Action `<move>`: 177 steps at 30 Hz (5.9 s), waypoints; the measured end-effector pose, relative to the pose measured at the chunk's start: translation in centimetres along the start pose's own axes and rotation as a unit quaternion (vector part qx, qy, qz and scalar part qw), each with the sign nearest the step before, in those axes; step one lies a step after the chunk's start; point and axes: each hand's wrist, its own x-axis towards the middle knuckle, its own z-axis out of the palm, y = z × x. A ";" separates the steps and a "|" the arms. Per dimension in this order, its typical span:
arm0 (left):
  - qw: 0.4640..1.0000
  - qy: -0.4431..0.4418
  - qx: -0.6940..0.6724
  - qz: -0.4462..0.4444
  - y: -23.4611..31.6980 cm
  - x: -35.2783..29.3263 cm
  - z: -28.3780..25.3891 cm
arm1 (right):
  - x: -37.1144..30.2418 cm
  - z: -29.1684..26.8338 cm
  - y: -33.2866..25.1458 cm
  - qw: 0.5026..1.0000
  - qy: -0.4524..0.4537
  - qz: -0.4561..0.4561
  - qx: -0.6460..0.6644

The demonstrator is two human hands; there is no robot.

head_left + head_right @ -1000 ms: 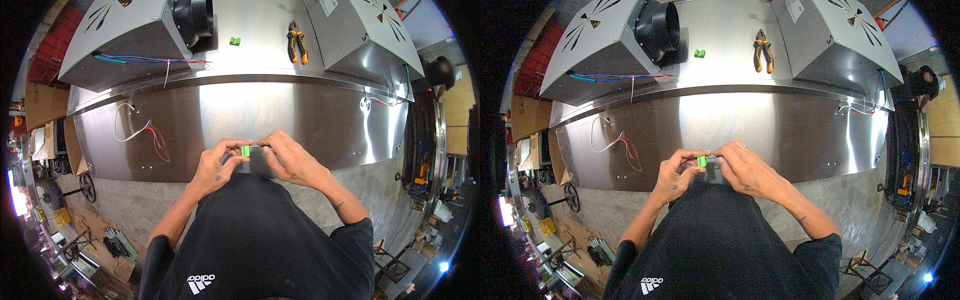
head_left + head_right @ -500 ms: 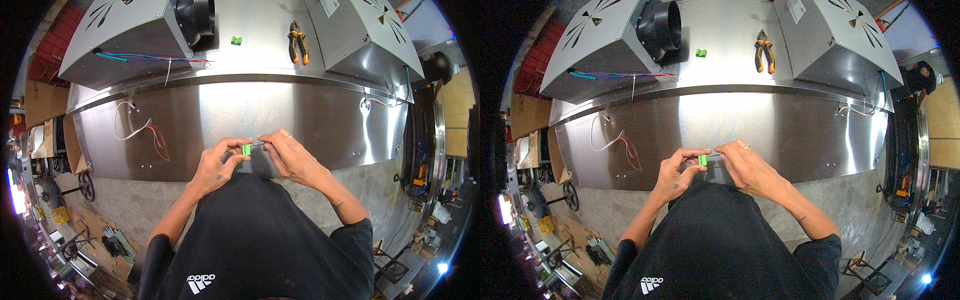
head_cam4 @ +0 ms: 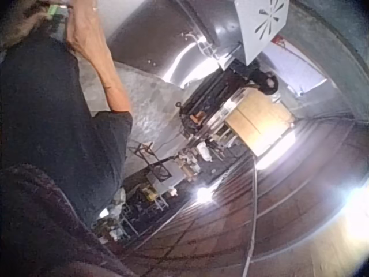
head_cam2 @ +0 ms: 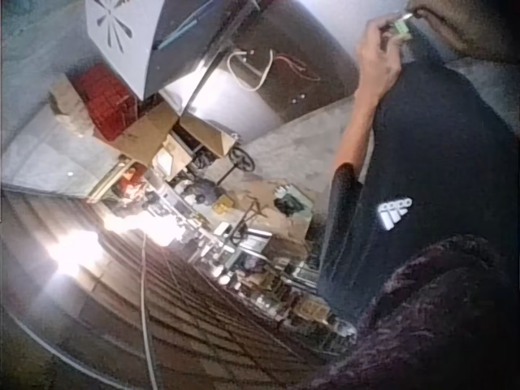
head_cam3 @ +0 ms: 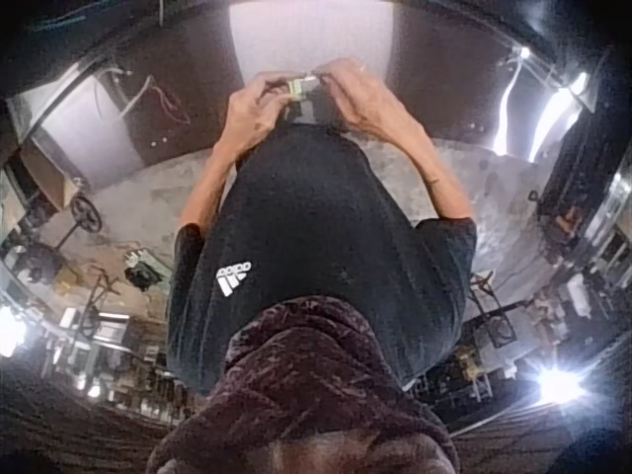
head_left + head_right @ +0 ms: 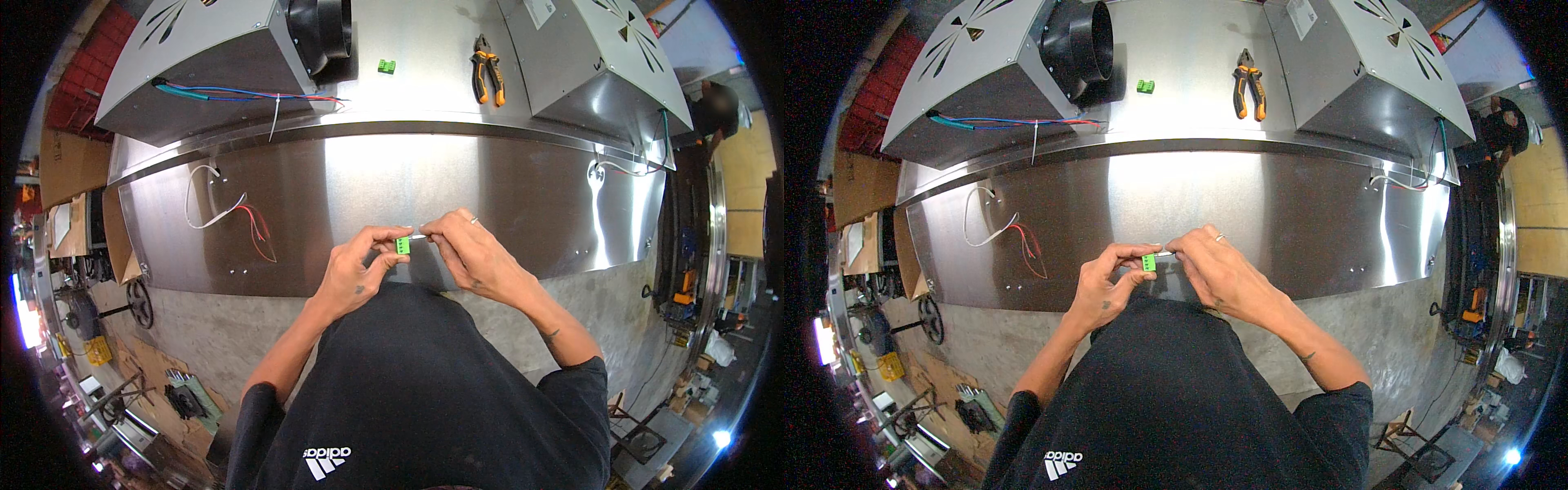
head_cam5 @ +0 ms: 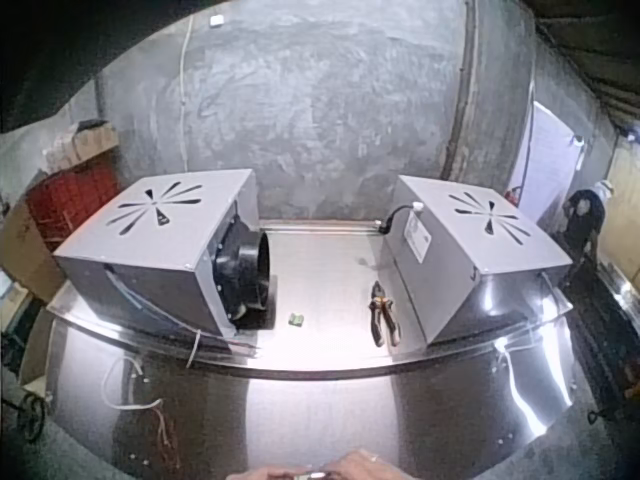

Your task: The person strips insulation from several colored wires using wire cutters and then inserts the exposed ends into green terminal blocks. The person repeats this process for multiple wires, securing each connection by hand.

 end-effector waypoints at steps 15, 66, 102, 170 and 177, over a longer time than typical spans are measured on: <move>1.000 0.014 -0.005 0.020 -0.1 0.2 0.3 | 0.1 -0.4 -0.2 1.000 -0.002 0.008 -0.002; 0.904 0.248 0.288 0.195 -3.2 22.2 -0.6 | 17.2 -4.9 17.7 0.856 0.387 0.137 -0.315; 0.812 -0.002 -0.583 -0.027 -3.9 16.5 -4.4 | 13.4 -2.3 6.1 0.926 0.365 0.099 -0.005; 0.951 0.250 0.122 0.134 -3.9 19.8 -3.3 | 15.4 -2.4 13.3 0.937 0.265 0.133 -0.182; 0.885 0.258 0.348 0.171 -6.1 20.4 -3.1 | 16.0 -2.8 15.5 0.906 0.293 0.043 -0.302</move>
